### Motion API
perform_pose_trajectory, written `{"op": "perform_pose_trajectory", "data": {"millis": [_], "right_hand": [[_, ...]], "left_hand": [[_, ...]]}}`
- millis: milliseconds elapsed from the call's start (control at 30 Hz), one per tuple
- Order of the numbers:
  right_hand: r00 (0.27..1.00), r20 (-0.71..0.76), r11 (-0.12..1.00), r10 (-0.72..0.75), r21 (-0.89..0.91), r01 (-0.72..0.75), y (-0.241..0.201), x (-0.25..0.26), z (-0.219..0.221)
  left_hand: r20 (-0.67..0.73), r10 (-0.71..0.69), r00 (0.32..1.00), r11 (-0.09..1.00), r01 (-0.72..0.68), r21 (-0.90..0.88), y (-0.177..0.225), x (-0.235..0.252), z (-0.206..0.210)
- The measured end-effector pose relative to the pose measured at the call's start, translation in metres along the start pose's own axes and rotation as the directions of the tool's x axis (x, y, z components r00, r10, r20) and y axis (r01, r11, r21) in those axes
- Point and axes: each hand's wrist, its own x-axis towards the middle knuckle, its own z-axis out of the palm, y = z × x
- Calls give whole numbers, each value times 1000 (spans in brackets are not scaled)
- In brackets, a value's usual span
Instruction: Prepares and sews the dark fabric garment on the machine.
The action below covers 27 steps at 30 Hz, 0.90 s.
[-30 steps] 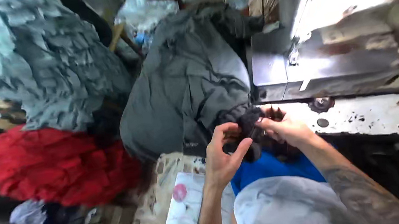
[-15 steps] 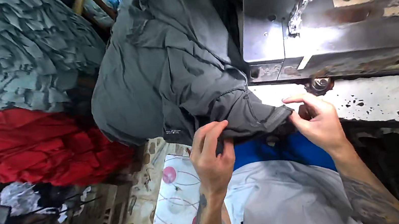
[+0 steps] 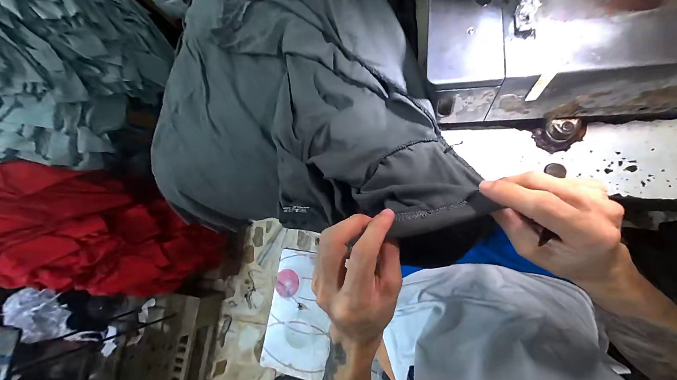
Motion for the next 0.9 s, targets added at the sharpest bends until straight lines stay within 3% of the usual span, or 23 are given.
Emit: {"op": "perform_pose_trajectory", "data": {"millis": [67,133,233,300,400,467,533,600,733,900], "right_hand": [[999,46,994,21,108,-26,2,2,-4],[981,166,934,102,323,-152,5,9,-11],[884,370,686,287,564,-459,15,20,-15],[811,456,535,366,610,-584,21,28,-13],[787,469,490,400,616,-617,24,33,-12],[786,403,573,470,538,-618,23,34,-13],[774,277,732,569,258,-630,19,32,-16],[767,213,779,605,40,-625,12,27,-26],[888,101,892,449,11,-452,-18,17,-36],[924,39,922,379,-94,-375,-30,11,-18]], "left_hand": [[102,-118,988,966,138,-217,2,0,-5],[356,-256,899,796,405,-450,-1,11,-13],[739,-307,599,429,781,-455,-15,39,-14],[852,-235,469,366,854,-369,-21,59,-9],[874,-158,459,396,840,-370,-24,71,-2],[865,-138,482,388,830,-401,-24,72,4],[876,-135,463,338,853,-399,-20,73,10],[896,-132,424,256,888,-383,-15,74,15],[911,-146,386,160,918,-363,-6,76,23],[909,-126,397,190,909,-371,0,78,29]]}}
